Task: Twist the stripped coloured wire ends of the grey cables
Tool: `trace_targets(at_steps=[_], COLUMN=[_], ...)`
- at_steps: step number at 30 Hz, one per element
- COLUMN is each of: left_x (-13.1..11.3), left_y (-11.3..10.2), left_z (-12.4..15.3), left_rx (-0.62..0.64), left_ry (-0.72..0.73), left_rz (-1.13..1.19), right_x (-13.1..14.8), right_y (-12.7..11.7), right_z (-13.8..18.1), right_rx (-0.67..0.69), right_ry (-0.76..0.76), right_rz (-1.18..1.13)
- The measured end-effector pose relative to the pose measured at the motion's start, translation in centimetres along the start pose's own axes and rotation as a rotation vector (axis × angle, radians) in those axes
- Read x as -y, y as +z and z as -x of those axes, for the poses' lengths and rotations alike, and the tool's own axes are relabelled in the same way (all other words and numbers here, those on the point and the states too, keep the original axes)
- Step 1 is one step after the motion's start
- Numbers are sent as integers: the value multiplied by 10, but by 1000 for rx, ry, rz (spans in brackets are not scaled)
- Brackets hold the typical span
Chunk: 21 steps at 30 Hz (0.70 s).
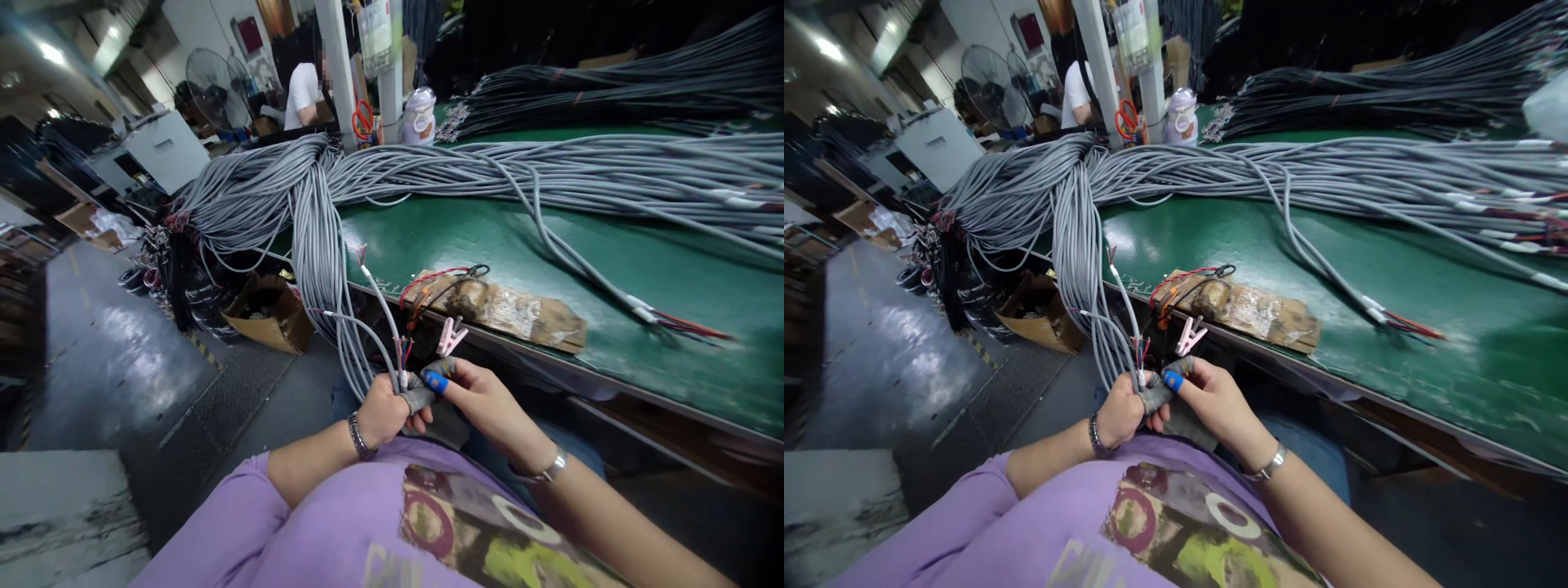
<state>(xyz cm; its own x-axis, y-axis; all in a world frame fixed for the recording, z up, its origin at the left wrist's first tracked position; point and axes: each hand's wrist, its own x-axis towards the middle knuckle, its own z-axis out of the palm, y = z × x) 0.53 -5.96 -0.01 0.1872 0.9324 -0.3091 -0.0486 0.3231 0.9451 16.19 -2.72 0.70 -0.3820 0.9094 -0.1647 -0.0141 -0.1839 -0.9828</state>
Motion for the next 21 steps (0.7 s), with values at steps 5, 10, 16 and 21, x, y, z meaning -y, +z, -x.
trace_targets(at_steps=[5,10,16,21], left_x=[0,-2,-2,-4], left_y=[1,2,3,5], left_z=[-2,-4,-5,-2], left_rx=[-58,-44,-35,-50], left_ry=[25,20,-10,-38], left_rz=[37,19,-17,-97], right_x=[-3,1,2,0], right_y=[5,6,2,2], right_z=[1,3,-2,-3], right_rx=[-102,-114,-16,18], right_ry=[24,67,20,45], right_rz=[-37,-140,8,4])
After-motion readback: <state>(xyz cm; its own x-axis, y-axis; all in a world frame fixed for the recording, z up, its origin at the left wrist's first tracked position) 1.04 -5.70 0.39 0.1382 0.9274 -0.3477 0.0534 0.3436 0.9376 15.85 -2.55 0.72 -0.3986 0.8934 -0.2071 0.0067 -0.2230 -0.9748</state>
